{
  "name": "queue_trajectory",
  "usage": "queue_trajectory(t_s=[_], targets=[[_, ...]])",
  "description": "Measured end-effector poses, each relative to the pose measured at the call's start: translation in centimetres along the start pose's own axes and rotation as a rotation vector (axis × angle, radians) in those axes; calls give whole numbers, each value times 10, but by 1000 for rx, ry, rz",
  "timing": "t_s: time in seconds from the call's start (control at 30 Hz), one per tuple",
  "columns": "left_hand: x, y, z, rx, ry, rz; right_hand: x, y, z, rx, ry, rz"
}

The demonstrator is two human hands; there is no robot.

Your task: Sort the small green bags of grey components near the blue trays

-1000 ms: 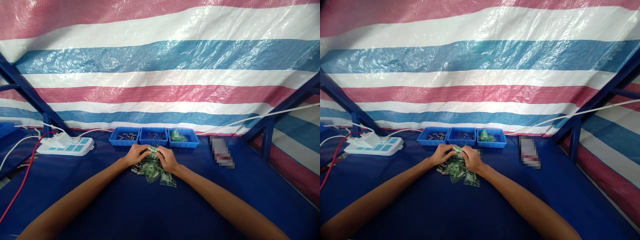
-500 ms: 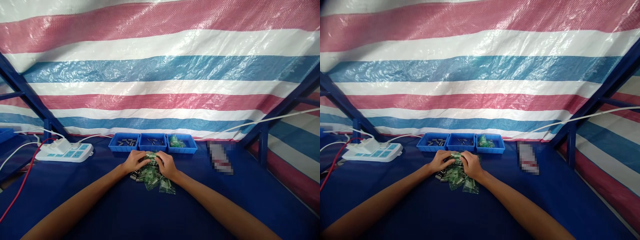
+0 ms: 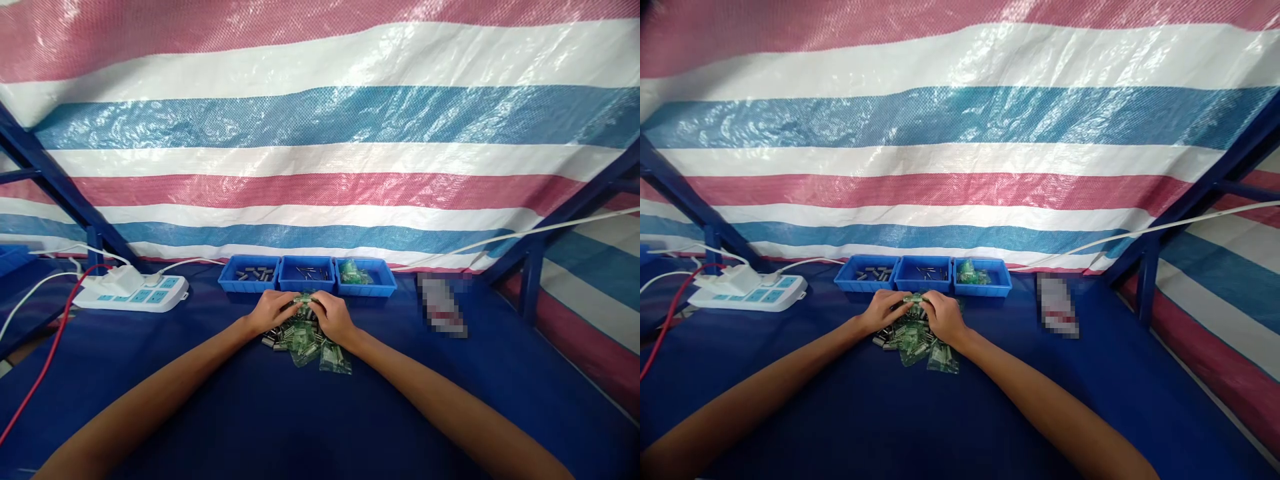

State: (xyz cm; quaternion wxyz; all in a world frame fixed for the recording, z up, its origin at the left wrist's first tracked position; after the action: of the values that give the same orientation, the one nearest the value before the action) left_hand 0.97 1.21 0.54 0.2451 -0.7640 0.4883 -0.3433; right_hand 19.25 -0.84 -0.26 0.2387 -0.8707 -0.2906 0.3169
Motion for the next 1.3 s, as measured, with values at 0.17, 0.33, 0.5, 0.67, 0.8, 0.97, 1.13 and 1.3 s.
queue_trajectory(t_s=[0.17, 0.33, 0.5, 0.67, 0.8, 0.97, 1.13, 1.3], targets=[[-1, 0, -1, -5, 45, -61, -2, -1, -2, -8, -23, -6], [0, -1, -1, -28, 53, -97, -5, -1, -3, -3, -40, -23], [1, -1, -2, -48, 59, -120, -6, 0, -2, 7, -39, -52], [3, -2, -1, -32, 4, -52, -3, 2, 1, 9, -4, -66], [4, -2, 0, -36, -38, 14, -3, 2, 2, 22, 32, -78], [2, 1, 1, -51, -65, 36, -6, 1, 0, 35, 36, -79], [0, 0, 0, -25, 18, -86, -6, 0, -2, 52, 8, -62], [-3, -1, -1, -54, 53, -187, -5, 0, -5, 107, -26, -29]])
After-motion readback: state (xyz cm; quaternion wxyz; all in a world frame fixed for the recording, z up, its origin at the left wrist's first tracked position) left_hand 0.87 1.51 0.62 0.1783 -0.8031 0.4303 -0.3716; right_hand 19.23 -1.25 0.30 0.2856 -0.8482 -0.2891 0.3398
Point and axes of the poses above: each hand's wrist, its own y-axis away from the middle knuckle, its own z-axis out of the palm, x = y × z, the point moved 2 cm from there along -y, towards the middle knuckle, and after that the axes turned 11 degrees about y, right-handed, at the moved point
